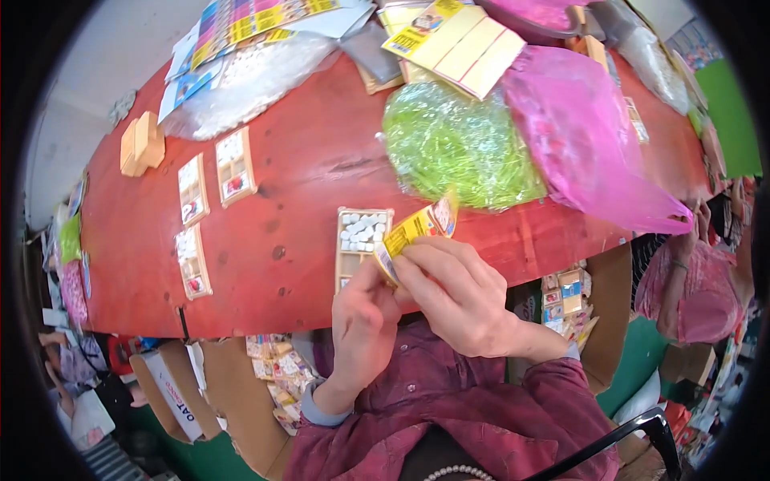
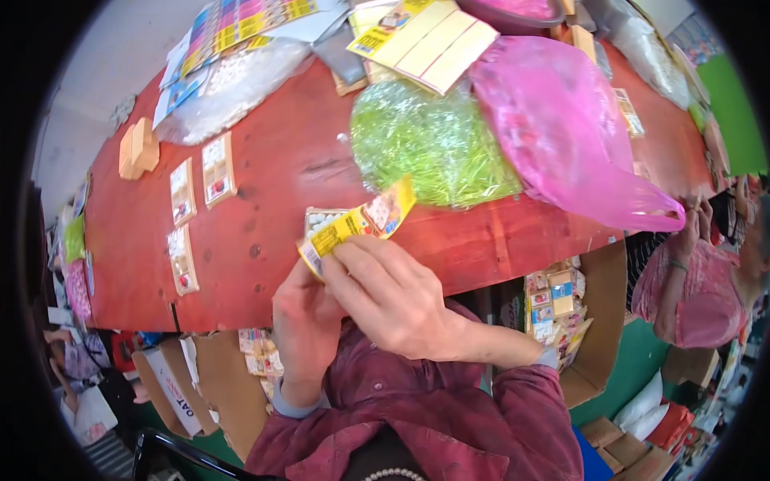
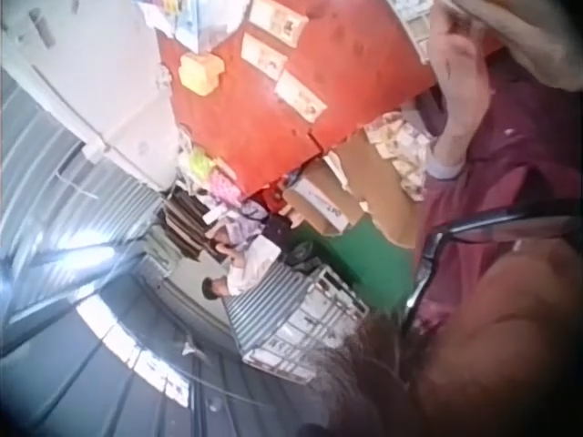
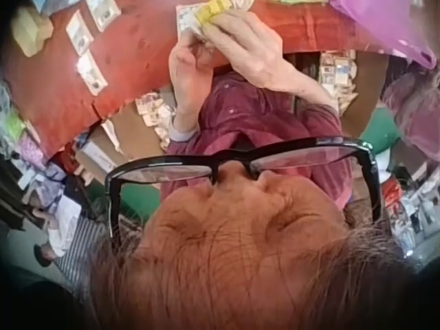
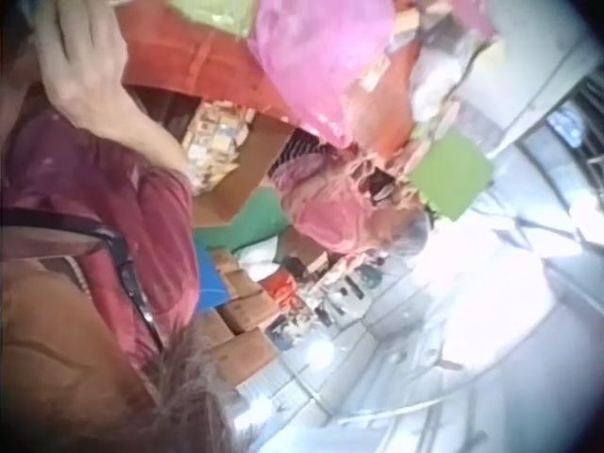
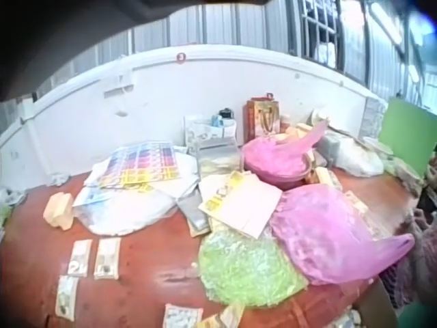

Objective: Applying adhesive labels to small plastic trays of marshmallows and placing them into a cardboard box.

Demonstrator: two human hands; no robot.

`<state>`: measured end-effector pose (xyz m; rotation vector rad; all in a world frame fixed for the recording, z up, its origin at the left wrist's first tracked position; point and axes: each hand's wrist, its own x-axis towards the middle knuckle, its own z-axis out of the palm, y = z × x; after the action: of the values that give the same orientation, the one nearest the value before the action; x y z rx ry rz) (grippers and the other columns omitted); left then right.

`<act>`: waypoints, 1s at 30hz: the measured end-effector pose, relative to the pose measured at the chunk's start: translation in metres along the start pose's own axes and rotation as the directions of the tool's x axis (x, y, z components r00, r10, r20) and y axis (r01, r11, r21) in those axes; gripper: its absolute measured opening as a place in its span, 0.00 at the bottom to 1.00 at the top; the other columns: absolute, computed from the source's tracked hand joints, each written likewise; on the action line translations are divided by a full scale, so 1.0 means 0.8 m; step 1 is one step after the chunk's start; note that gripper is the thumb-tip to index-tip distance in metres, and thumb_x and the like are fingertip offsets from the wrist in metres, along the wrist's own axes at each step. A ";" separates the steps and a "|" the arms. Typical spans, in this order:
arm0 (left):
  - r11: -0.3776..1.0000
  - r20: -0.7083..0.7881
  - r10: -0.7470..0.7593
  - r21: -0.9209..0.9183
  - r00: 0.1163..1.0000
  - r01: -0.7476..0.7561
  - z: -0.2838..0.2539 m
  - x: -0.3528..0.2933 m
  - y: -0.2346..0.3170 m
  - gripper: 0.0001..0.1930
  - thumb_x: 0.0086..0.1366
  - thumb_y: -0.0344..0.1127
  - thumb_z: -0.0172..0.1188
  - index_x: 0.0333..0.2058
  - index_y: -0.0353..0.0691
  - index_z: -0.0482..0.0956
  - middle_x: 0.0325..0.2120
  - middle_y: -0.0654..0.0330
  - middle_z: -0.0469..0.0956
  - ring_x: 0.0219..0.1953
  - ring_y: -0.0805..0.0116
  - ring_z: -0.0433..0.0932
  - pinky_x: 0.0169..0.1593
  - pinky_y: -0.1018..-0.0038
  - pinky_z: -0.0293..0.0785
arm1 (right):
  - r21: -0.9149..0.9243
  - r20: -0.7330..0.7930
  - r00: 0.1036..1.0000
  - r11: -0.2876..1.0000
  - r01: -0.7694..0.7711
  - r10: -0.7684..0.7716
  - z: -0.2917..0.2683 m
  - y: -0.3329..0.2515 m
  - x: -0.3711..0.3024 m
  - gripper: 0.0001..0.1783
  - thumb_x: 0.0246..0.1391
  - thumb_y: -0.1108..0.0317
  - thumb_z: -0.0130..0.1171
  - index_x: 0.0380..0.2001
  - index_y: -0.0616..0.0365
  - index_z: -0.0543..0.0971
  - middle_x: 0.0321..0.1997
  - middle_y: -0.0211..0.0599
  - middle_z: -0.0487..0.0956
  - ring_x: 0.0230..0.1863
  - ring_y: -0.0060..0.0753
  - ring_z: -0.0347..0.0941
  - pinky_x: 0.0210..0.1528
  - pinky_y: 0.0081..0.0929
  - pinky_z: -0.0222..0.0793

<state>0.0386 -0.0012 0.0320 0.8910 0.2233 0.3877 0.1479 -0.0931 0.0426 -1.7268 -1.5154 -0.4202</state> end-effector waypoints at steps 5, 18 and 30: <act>0.970 -0.238 0.013 -0.232 0.971 -0.070 -0.027 0.006 -0.013 0.16 0.65 0.36 0.48 0.45 0.30 0.68 0.43 0.52 0.74 0.45 0.63 0.74 0.51 0.66 0.71 | 0.221 0.119 0.986 0.965 -0.144 0.120 0.006 0.014 -0.009 0.21 0.38 0.64 0.64 0.37 0.65 0.76 0.41 0.46 0.74 0.45 0.47 0.70 0.45 0.38 0.67; 0.933 -0.494 0.277 0.343 0.824 -0.108 -0.067 -0.025 -0.018 0.08 0.54 0.21 0.59 0.35 0.29 0.74 0.31 0.56 0.78 0.31 0.73 0.77 0.38 0.79 0.73 | 0.456 0.617 0.493 0.231 -0.859 0.613 0.029 0.025 -0.050 0.17 0.45 0.79 0.60 0.42 0.66 0.73 0.35 0.32 0.77 0.36 0.17 0.71 0.38 0.14 0.67; 0.847 -0.640 0.345 0.528 0.686 0.067 -0.100 -0.034 -0.028 0.07 0.52 0.22 0.62 0.32 0.29 0.76 0.26 0.61 0.78 0.28 0.80 0.74 0.35 0.83 0.71 | 0.418 0.523 0.565 0.385 -0.823 0.638 0.071 0.002 -0.055 0.26 0.43 0.78 0.62 0.48 0.63 0.68 0.23 0.33 0.78 0.25 0.15 0.70 0.29 0.16 0.65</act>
<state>-0.0083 0.0319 -0.0341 1.2620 1.0432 0.8581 0.1251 -0.0814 -0.0246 -1.7068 -0.7054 0.7875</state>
